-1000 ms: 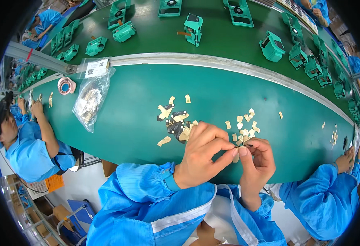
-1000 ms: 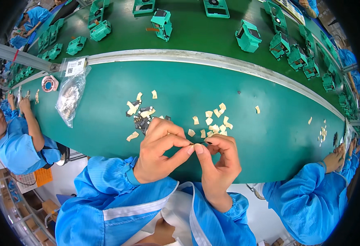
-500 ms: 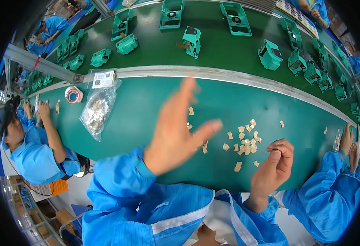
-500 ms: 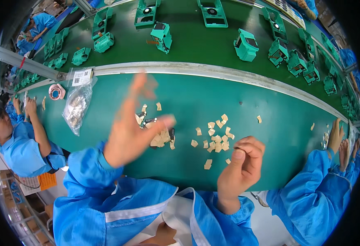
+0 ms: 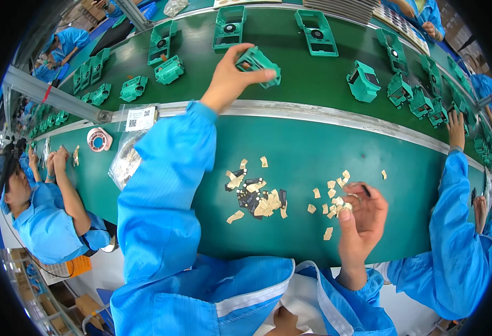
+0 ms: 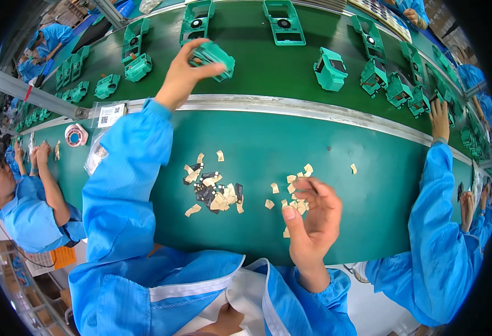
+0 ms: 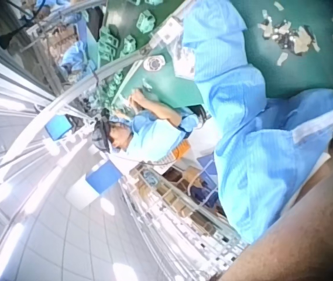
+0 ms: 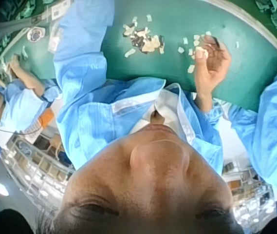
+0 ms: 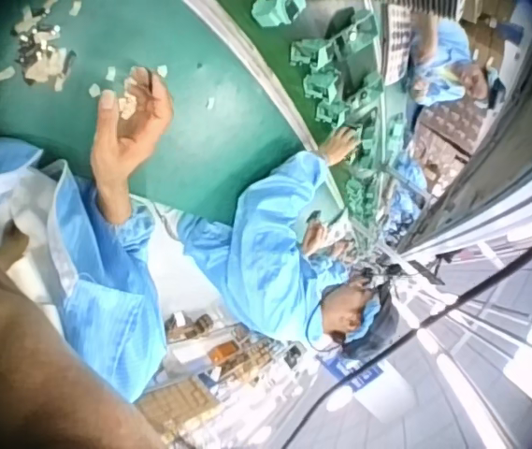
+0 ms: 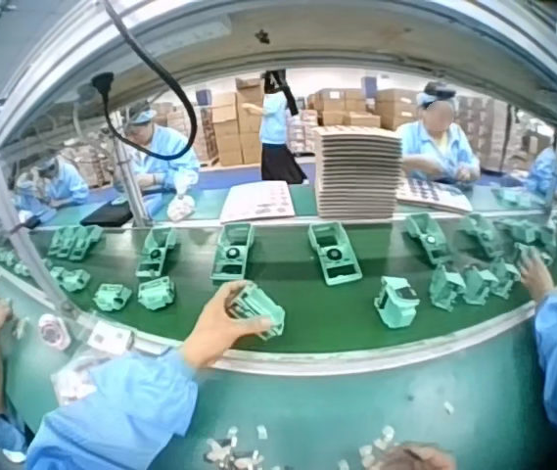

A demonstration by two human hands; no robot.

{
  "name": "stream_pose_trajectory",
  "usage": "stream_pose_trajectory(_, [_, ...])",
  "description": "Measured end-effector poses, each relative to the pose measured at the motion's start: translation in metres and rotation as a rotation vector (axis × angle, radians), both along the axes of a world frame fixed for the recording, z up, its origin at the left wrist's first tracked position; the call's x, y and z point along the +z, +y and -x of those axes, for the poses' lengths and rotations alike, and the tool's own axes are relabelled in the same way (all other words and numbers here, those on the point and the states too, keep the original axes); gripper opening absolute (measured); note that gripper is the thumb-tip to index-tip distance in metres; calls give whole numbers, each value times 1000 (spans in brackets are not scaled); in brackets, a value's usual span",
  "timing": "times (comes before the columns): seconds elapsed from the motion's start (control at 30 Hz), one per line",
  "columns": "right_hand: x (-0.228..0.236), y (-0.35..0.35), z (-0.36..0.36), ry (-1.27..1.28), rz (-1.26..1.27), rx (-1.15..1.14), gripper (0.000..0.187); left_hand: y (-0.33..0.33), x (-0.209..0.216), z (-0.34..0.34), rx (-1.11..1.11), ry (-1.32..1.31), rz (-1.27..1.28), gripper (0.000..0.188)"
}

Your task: Manually assemble small electronic components into a green plastic housing on a factory production line.

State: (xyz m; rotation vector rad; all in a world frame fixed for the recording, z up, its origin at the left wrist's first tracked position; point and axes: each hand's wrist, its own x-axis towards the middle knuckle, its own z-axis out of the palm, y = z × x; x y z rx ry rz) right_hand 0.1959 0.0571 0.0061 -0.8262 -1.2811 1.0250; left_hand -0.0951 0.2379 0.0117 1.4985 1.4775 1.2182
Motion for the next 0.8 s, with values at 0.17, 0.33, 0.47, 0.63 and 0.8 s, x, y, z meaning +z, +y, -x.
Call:
stream_pose_trajectory(0.17, [20,14,25,-155,-144,-13,77,-120,34,-52,-277,-983,503,55])
stream_pose_trajectory(0.33, [22,5,42,-300,-237,138,95,-186,43,-73,-291,-1067,657,49])
stream_pose_trajectory(0.47, [28,-6,47,10,61,229,99,-211,17,-68,-290,-955,415,75])
stream_pose_trajectory(0.63, [30,-21,54,191,320,258,100,-222,9,-83,-216,-912,98,99])
stream_pose_trajectory(0.8, [28,-26,50,244,376,335,93,-231,17,-83,-10,-962,148,85])
